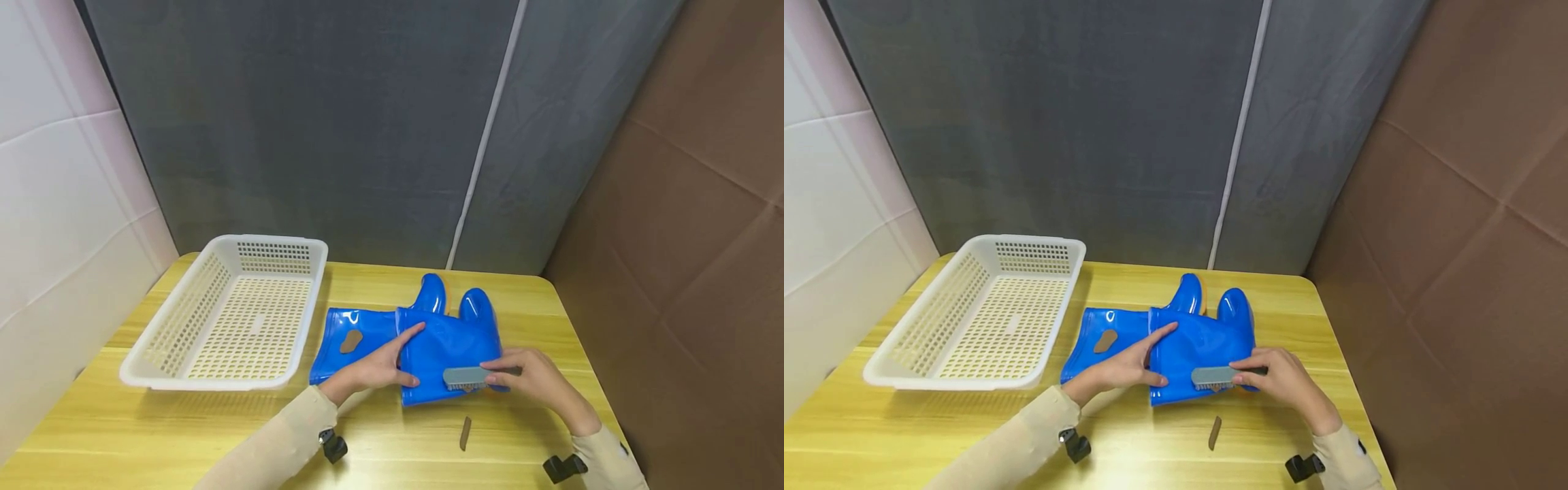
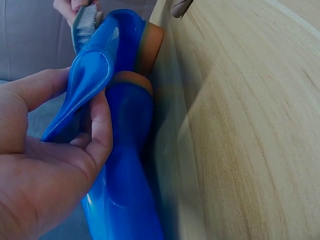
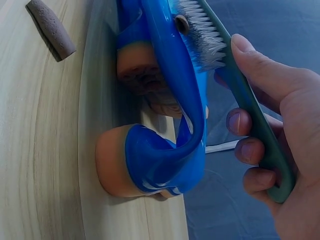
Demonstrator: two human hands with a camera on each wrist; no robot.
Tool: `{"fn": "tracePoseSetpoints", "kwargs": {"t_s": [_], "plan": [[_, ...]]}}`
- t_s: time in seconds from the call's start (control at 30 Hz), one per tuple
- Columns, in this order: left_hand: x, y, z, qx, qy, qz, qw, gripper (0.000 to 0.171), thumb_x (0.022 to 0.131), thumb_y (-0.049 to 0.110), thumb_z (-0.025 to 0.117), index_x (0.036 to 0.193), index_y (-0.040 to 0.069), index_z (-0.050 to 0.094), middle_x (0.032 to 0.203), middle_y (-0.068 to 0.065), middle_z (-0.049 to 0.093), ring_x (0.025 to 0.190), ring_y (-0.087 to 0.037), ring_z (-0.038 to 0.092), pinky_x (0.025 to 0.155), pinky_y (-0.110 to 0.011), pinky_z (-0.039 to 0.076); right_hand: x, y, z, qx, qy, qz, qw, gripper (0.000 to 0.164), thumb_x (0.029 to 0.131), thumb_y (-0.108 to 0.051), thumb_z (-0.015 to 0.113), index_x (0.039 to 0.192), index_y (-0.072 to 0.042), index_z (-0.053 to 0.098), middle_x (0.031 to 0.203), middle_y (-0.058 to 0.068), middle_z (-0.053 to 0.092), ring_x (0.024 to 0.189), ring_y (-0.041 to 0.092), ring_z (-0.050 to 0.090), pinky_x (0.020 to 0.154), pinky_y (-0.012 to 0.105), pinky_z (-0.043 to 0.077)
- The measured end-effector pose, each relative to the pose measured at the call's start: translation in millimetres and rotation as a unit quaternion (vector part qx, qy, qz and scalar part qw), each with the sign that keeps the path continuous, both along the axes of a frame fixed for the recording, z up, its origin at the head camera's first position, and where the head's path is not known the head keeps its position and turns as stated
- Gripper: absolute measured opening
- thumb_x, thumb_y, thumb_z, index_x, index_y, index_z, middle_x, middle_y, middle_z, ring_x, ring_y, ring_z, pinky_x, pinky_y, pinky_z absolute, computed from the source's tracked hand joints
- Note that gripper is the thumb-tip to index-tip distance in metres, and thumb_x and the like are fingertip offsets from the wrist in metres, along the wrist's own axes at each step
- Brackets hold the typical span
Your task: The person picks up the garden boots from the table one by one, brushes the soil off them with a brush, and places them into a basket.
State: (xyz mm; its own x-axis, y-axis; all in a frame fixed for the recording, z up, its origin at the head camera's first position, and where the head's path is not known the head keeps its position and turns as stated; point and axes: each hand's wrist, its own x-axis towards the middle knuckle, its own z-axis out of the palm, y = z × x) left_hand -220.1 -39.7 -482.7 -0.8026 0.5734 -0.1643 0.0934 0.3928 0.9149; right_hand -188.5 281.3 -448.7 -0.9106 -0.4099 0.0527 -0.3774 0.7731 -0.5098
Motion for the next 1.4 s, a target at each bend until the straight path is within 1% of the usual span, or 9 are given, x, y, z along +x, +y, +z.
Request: {"fn": "tracePoseSetpoints", "kwargs": {"t_s": [0.13,0.3,0.43,0.63,0.67,0.77,0.87,1.0,1.4], "plan": [[-0.4,0.0,0.5,0.001,0.001,0.001,1.0000,0.096,0.086,0.022,0.076,0.157,0.039,0.015,0.164,-0.017,0.017,0.145,-0.048,0.031,0.111,-0.065,0.038,2.0,1.2,1.6,-0.010,-0.007,0.002,1.000,0.029,0.084,-0.048,0.072,0.107,-0.032,0.078,0.109,-0.003,0.074,0.091,0.006,0.063,0.077,0.023,0.053],[-0.9,0.1,1.1,0.004,-0.001,0.000,1.0000,0.096,0.085,0.021,0.077,0.157,0.040,0.015,0.164,-0.016,0.017,0.145,-0.048,0.031,0.111,-0.065,0.038,4.9,1.6,4.8,-0.020,-0.025,0.000,0.999,0.028,0.084,-0.046,0.073,0.107,-0.030,0.078,0.113,0.002,0.074,0.098,0.012,0.065,0.084,0.037,0.058],[-1.3,0.4,1.8,0.002,0.001,0.001,1.0000,0.096,0.085,0.022,0.077,0.157,0.041,0.015,0.164,-0.016,0.017,0.145,-0.048,0.031,0.111,-0.066,0.038,5.9,2.1,7.2,-0.025,-0.033,-0.005,0.999,0.029,0.084,-0.045,0.074,0.107,-0.028,0.078,0.114,0.006,0.074,0.099,0.018,0.067,0.085,0.041,0.059],[-1.5,0.9,1.6,-0.005,0.002,0.002,1.0000,0.096,0.085,0.023,0.077,0.157,0.041,0.015,0.164,-0.016,0.017,0.145,-0.048,0.030,0.110,-0.066,0.038,6.9,6.1,6.5,-0.036,-0.045,0.003,0.998,0.030,0.084,-0.044,0.074,0.108,-0.027,0.078,0.124,0.013,0.070,0.116,0.034,0.066,0.095,0.054,0.055],[-1.4,0.9,1.7,-0.005,0.003,0.001,1.0000,0.096,0.086,0.023,0.077,0.157,0.041,0.015,0.164,-0.016,0.017,0.145,-0.048,0.030,0.110,-0.066,0.038,7.5,6.9,6.5,-0.038,-0.046,0.006,0.998,0.030,0.084,-0.045,0.074,0.108,-0.027,0.078,0.124,0.012,0.071,0.117,0.033,0.066,0.095,0.051,0.056],[-1.3,0.9,2.2,-0.004,0.004,0.001,1.0000,0.095,0.086,0.022,0.076,0.157,0.040,0.015,0.164,-0.017,0.018,0.145,-0.049,0.030,0.110,-0.066,0.039,9.3,9.7,6.7,-0.050,-0.048,0.014,0.997,0.030,0.084,-0.044,0.074,0.108,-0.027,0.078,0.116,0.007,0.074,0.106,0.016,0.068,0.088,0.034,0.058],[-1.6,0.6,2.5,-0.003,0.001,0.001,1.0000,0.095,0.086,0.022,0.076,0.157,0.041,0.016,0.164,-0.016,0.017,0.145,-0.049,0.030,0.110,-0.066,0.039,10.8,12.8,6.8,-0.072,-0.059,0.024,0.995,0.029,0.085,-0.041,0.074,0.108,-0.024,0.078,0.091,-0.001,0.071,0.082,0.002,0.058,0.069,0.019,0.050],[-2.6,0.5,2.8,-0.003,-0.002,0.001,1.0000,0.094,0.086,0.022,0.076,0.156,0.041,0.016,0.164,-0.016,0.017,0.146,-0.048,0.029,0.111,-0.066,0.038,12.4,15.9,5.4,-0.098,-0.073,0.037,0.992,0.028,0.085,-0.034,0.075,0.108,-0.018,0.078,0.073,-0.007,0.055,0.066,0.004,0.047,0.056,0.020,0.043],[-2.4,0.7,3.4,-0.004,-0.001,0.005,1.0000,0.094,0.086,0.022,0.076,0.156,0.041,0.017,0.163,-0.018,0.018,0.144,-0.049,0.031,0.109,-0.066,0.040,21.2,17.6,7.9,-0.093,-0.086,0.048,0.991,0.029,0.086,-0.033,0.075,0.108,-0.013,0.078,0.076,-0.006,0.061,0.070,-0.001,0.048,0.061,0.021,0.045]]}}
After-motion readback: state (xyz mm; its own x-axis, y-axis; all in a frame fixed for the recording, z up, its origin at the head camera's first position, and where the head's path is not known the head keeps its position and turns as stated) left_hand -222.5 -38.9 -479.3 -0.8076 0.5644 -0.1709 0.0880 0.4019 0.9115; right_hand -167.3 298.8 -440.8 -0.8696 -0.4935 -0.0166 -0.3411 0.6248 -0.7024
